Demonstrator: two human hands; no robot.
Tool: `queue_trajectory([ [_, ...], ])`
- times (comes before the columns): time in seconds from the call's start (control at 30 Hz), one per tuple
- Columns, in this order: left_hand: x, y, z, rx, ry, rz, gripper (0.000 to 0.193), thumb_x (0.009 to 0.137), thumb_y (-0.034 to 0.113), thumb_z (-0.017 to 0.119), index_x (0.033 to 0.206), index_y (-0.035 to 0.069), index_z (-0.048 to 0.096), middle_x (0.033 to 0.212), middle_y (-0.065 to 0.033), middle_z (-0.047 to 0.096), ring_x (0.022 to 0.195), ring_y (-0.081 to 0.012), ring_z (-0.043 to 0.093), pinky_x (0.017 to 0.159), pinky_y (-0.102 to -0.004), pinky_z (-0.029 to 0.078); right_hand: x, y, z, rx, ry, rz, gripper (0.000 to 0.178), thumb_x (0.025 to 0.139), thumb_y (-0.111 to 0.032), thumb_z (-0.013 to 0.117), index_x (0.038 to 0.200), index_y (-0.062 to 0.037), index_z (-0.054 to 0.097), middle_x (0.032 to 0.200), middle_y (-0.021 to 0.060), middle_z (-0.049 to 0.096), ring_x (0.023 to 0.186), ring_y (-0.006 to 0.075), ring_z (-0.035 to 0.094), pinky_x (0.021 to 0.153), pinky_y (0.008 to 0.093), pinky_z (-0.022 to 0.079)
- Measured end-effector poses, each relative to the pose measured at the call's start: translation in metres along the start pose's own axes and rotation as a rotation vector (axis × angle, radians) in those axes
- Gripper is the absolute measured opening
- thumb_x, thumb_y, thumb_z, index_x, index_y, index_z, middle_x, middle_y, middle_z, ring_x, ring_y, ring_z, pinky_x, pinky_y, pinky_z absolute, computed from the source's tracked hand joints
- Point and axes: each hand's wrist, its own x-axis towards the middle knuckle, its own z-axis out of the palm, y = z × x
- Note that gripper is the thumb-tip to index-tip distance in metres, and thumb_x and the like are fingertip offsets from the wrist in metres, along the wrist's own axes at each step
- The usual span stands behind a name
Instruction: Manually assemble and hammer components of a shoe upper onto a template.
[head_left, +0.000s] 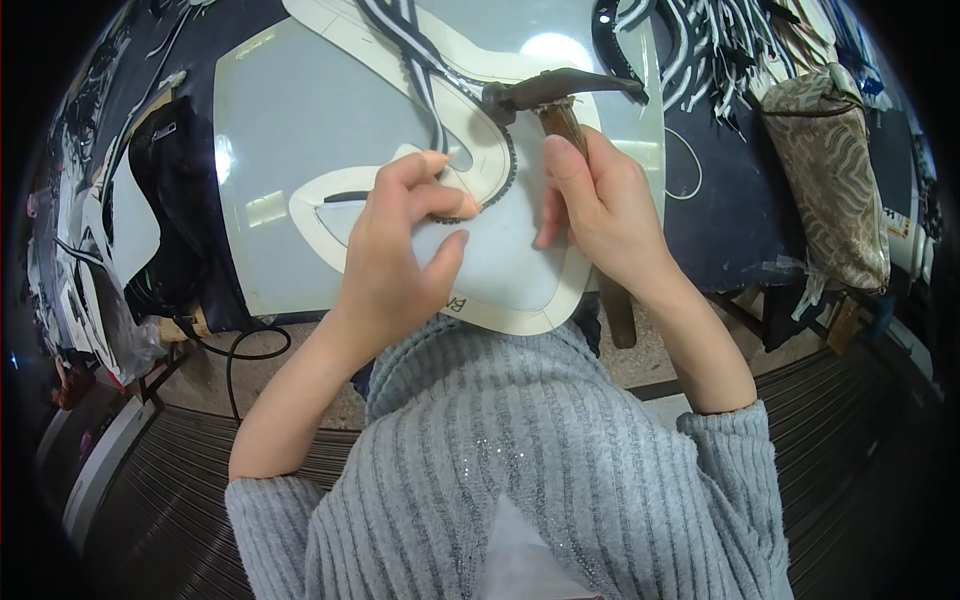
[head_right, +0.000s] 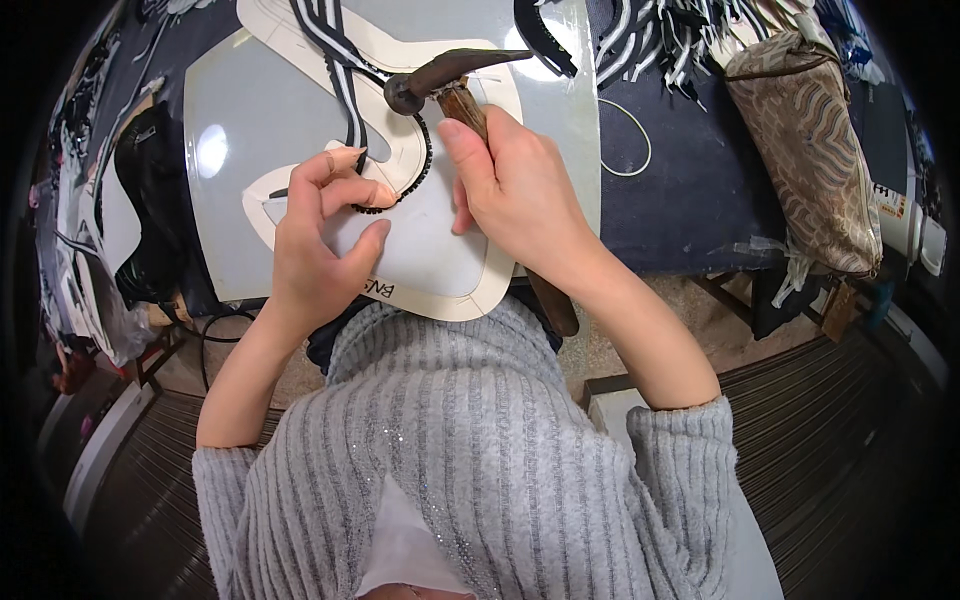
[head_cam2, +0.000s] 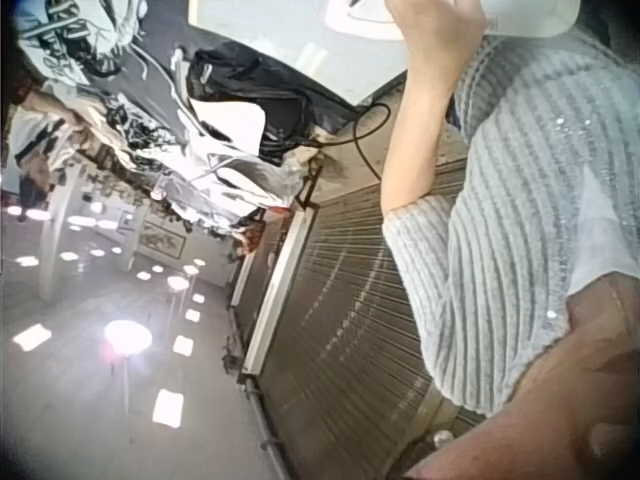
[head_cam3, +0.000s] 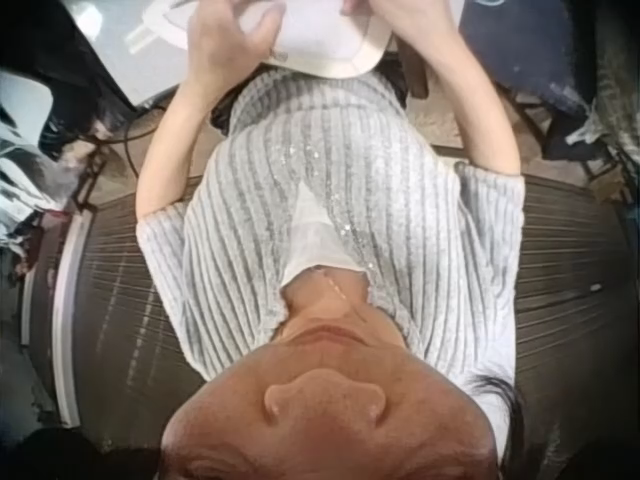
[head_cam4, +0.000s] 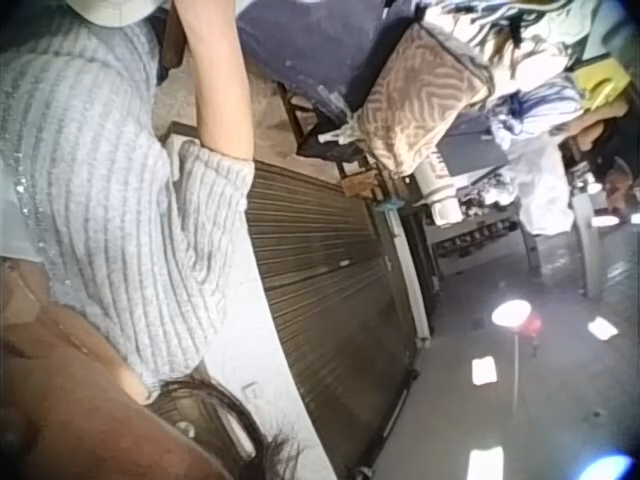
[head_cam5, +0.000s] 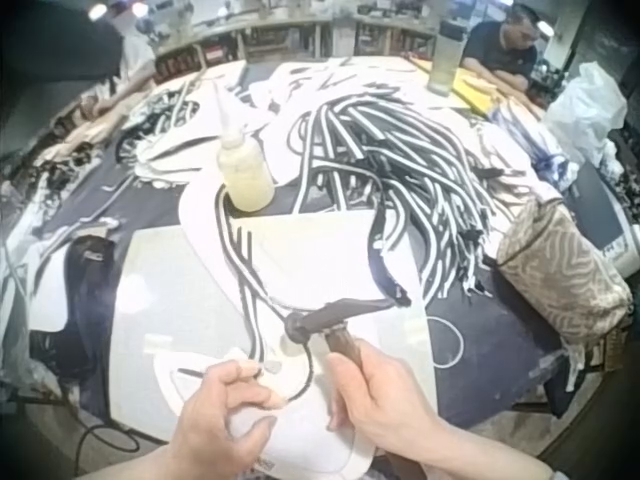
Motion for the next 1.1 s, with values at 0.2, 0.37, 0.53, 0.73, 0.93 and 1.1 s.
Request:
queue_trajectory([
  [0.2, -0.007, -0.001, 0.002, 0.191, -0.041, 0.112, 0.053, 0.079, -0.008, 0.067, 0.128, -0.003, 0.046, 0.102, -0.0105, 0.070, 0.102, -0.0258, 0.063, 0.095, -0.0352, 0.048, 0.001, -0.001, 0.000, -0.045, 0.002, -0.018, 0.039, 0.104, -0.029, 0.051, 0.081, 0.0032, 0.051, 0.056, 0.0089, 0.059, 0.048, 0.0197, 0.065, 0.045, 0.0324, 0.047],
  [0.37, -0.012, -0.003, -0.001, 0.291, -0.208, 0.228, 0.043, 0.081, 0.000, 0.069, 0.122, -0.001, 0.056, 0.114, -0.0161, 0.064, 0.105, -0.0338, 0.061, 0.090, -0.0404, 0.051, 0.000, 0.001, 0.000, -0.086, -0.014, -0.021, 0.035, 0.107, -0.030, 0.044, 0.086, -0.0030, 0.049, 0.058, 0.0021, 0.057, 0.048, 0.0112, 0.060, 0.045, 0.0245, 0.040],
  [0.53, -0.023, -0.008, -0.003, 0.275, -0.103, 0.348, 0.039, 0.080, 0.002, 0.072, 0.117, -0.002, 0.060, 0.112, -0.0167, 0.064, 0.102, -0.0335, 0.062, 0.089, -0.0403, 0.052, -0.002, -0.004, -0.014, -0.606, -0.022, -0.295, 0.035, 0.101, -0.029, 0.054, 0.083, 0.0009, 0.052, 0.057, 0.0150, 0.058, 0.054, 0.0327, 0.063, 0.051, 0.0400, 0.047],
  [0.73, -0.037, -0.021, 0.001, 0.307, 0.040, 0.424, 0.035, 0.081, 0.004, 0.075, 0.112, -0.004, 0.062, 0.110, -0.0202, 0.065, 0.099, -0.0351, 0.064, 0.084, -0.0411, 0.056, -0.018, -0.043, -0.016, -0.894, -0.069, -0.415, 0.032, 0.098, -0.032, 0.058, 0.086, -0.0026, 0.052, 0.059, 0.0145, 0.059, 0.057, 0.0347, 0.062, 0.050, 0.0426, 0.047],
  [0.93, -0.032, -0.024, 0.005, 0.280, 0.102, 0.490, 0.033, 0.083, 0.006, 0.072, 0.111, -0.004, 0.059, 0.103, -0.0198, 0.066, 0.099, -0.0359, 0.065, 0.085, -0.0422, 0.057, -0.024, -0.046, -0.013, -1.163, -0.341, -0.369, 0.032, 0.096, -0.030, 0.062, 0.083, -0.0026, 0.051, 0.057, 0.0136, 0.058, 0.050, 0.0332, 0.061, 0.046, 0.0417, 0.047],
  [1.1, -0.033, -0.027, 0.011, 0.279, 0.180, 0.515, 0.030, 0.085, 0.008, 0.067, 0.111, -0.004, 0.057, 0.100, -0.0170, 0.068, 0.101, -0.0339, 0.065, 0.087, -0.0409, 0.056, -0.029, -0.035, -0.011, -1.061, -0.245, -0.408, 0.032, 0.096, -0.030, 0.061, 0.082, -0.0031, 0.050, 0.058, 0.0131, 0.059, 0.051, 0.0327, 0.061, 0.046, 0.0411, 0.046],
])
